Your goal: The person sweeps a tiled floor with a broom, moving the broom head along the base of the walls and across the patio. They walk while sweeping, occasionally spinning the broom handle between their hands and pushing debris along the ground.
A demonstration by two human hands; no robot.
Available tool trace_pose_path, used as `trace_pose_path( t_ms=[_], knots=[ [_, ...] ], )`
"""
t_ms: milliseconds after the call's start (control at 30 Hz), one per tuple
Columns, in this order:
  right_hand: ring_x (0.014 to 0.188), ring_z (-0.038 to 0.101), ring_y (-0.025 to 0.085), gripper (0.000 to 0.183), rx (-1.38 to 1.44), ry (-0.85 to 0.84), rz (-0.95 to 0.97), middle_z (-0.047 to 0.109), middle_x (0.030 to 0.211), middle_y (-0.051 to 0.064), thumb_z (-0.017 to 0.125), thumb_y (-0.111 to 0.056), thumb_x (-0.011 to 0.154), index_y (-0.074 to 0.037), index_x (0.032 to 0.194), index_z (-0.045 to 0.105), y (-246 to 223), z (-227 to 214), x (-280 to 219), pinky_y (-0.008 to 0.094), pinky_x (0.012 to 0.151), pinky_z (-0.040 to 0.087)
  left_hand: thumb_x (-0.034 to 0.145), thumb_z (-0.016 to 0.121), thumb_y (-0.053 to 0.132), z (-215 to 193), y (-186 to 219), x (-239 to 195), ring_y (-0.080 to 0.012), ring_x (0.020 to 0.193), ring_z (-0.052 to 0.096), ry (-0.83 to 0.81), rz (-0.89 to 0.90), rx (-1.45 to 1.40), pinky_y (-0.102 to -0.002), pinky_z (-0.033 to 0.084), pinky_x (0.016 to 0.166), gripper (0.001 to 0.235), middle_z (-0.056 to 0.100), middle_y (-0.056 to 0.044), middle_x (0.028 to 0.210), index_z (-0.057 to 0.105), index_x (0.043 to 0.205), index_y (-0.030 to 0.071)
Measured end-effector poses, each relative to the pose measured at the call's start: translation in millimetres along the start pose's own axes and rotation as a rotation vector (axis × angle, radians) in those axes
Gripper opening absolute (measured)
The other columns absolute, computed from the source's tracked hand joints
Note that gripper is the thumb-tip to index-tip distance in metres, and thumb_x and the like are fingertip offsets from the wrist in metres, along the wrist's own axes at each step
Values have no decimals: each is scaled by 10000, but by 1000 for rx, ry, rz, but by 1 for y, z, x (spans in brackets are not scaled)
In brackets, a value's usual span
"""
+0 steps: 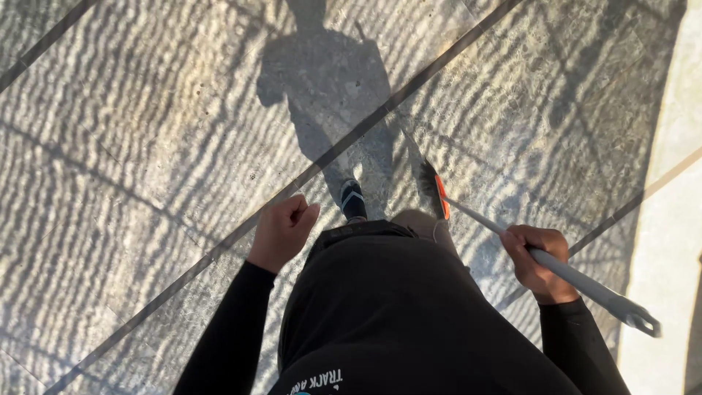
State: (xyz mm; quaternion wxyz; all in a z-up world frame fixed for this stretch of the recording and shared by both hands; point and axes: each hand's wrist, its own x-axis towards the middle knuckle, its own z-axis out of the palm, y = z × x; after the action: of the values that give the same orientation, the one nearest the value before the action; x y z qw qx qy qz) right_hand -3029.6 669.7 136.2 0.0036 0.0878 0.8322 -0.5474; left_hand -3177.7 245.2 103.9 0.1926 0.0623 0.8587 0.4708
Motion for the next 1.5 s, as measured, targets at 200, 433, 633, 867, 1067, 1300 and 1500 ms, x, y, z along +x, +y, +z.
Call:
trace_pose_path(
  t_ms=[200, 433, 633, 867, 1067, 1300, 1500],
  knots=[
    [521, 400, 31, 205, -4, 273, -162, 535, 641, -3, 622, -41, 976, 0, 779, 584, -55, -14, 83, 266, 461, 283, 933, 674, 299, -4, 57, 136, -148, 432, 350, -261, -39, 111, -367, 297, 459, 454, 371, -23, 466, 451, 605, 77],
    [532, 312, 35, 298, 76, 336, -82, 463, 604, -23, 645, -39, 1001, -41, 727, 528, -4, -59, 207, 267, 497, 235, 950, 656, 345, 3, 107, 273, -173, 443, 399, -493, 30, 324, -374, 329, 486, 469, 415, -41, 485, 479, 606, 79],
    [516, 296, 27, 383, 145, 141, 77, 400, 575, -56, 652, -81, 1009, -79, 668, 477, 4, -99, 361, 252, 465, 232, 922, 664, 314, -14, 161, 372, -128, 438, 437, -301, -138, 89, -348, 356, 466, 385, 478, -27, 479, 576, 649, 56],
    [495, 294, 26, 381, 35, -12, 223, 398, 538, -47, 689, -110, 982, -68, 636, 534, -4, -115, 537, 264, 437, 222, 971, 676, 160, -51, 177, 459, -49, 510, 294, 104, -143, -204, -293, 236, 455, 424, 347, 25, 517, 458, 630, 36],
    [463, 299, 39, 415, -133, -241, 200, 398, 497, -35, 717, -165, 949, -64, 603, 512, 2, -117, 665, 275, 408, 240, 992, 664, 113, -81, 170, 552, -29, 553, 269, 272, -87, -338, -267, 223, 477, 431, 325, 68, 571, 417, 643, 62],
    [436, 318, 59, 421, -237, -213, 189, 403, 466, -12, 706, -199, 943, -47, 593, 528, -55, -117, 795, 285, 402, 249, 1002, 671, 157, -134, 186, 718, -64, 562, 287, 247, -28, -326, -301, 253, 497, 449, 318, 19, 585, 398, 661, 52],
    [529, 357, 23, 251, -79, 33, 203, 450, 602, -40, 680, -108, 978, -35, 758, 585, -84, -124, 891, 255, 455, 269, 922, 680, 276, -167, 232, 868, -154, 408, 388, -105, -59, 27, -363, 308, 442, 404, 414, -47, 482, 482, 639, 66]
  ],
)
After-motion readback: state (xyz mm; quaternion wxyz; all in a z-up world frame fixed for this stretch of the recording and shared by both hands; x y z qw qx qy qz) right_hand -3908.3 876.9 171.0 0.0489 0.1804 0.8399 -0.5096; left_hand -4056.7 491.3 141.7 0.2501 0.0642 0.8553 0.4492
